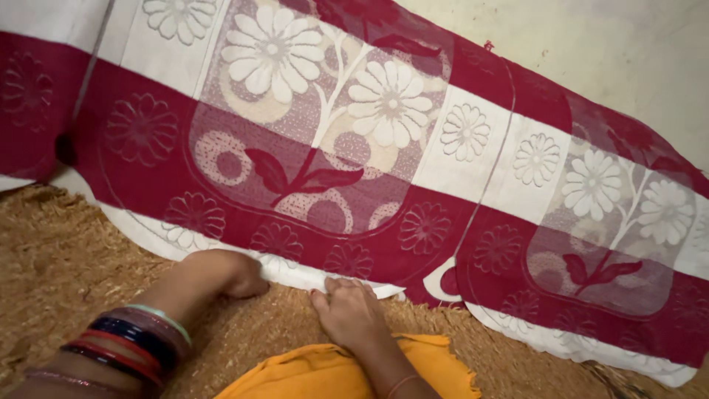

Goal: The person folds a large red and white patterned cloth on a floor mat. They smooth the fabric, fold it in half lengthwise, and then fold it again to create a compact bundle.

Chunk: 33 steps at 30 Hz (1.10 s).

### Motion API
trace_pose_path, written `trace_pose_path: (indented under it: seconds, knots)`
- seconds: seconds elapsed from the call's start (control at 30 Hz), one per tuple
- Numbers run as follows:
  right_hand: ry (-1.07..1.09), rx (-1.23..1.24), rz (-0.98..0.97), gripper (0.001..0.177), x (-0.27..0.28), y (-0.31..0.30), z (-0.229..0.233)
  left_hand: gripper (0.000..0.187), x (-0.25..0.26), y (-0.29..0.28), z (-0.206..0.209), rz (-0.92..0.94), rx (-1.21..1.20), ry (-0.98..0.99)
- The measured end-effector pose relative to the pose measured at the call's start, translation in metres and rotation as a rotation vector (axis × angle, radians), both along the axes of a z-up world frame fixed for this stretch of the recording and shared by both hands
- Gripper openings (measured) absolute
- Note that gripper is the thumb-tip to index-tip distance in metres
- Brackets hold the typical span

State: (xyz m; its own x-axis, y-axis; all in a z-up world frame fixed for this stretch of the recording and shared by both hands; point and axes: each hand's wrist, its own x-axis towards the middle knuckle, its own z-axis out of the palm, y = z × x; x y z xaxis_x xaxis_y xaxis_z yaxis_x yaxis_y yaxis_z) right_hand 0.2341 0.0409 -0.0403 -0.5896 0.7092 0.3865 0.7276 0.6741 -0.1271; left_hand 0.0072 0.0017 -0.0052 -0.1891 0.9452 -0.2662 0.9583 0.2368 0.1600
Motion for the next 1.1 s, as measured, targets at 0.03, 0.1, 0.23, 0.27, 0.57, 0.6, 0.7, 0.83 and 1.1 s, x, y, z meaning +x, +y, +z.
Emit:
trace_pose_path:
  seconds: [0.03, 0.1, 0.23, 0.27, 0.57, 0.6, 0.7, 0.83, 1.1]
  knots:
    - [-0.012, -0.035, -0.028, 0.057, 0.0, 0.0, -0.002, 0.058, 0.001, -0.001, -0.003, 0.045, -0.042, -0.047]
    - [-0.035, -0.096, -0.083, 0.062, -0.001, -0.003, -0.003, 0.063, 0.001, 0.0, -0.009, 0.035, -0.009, -0.068]
    - [-0.103, -0.122, -0.088, 0.057, -0.002, -0.009, 0.008, 0.066, 0.0, -0.004, -0.007, -0.009, 0.109, -0.018]
    - [-0.106, -0.101, -0.079, 0.054, -0.001, -0.012, 0.009, 0.06, 0.0, -0.008, 0.0, -0.02, 0.13, -0.002]
    - [0.186, 0.032, 0.12, 0.033, -0.007, -0.021, 0.019, 0.034, 0.015, -0.02, 0.016, -0.157, 0.572, -0.176]
    - [0.234, 0.008, 0.156, 0.034, -0.007, -0.017, 0.018, 0.037, 0.019, -0.018, 0.01, -0.153, 0.515, -0.233]
    - [0.254, 0.0, 0.303, 0.031, -0.006, -0.01, 0.014, 0.033, 0.021, -0.012, 0.005, -0.161, 0.317, -0.253]
    - [0.123, -0.198, 0.013, 0.029, -0.008, -0.014, 0.02, 0.028, 0.021, -0.007, 0.003, -0.196, 0.149, -0.56]
    - [0.446, -0.343, 0.119, 0.052, 0.082, 0.013, 0.019, 0.057, 0.038, 0.002, -0.003, -0.317, 0.451, -0.273]
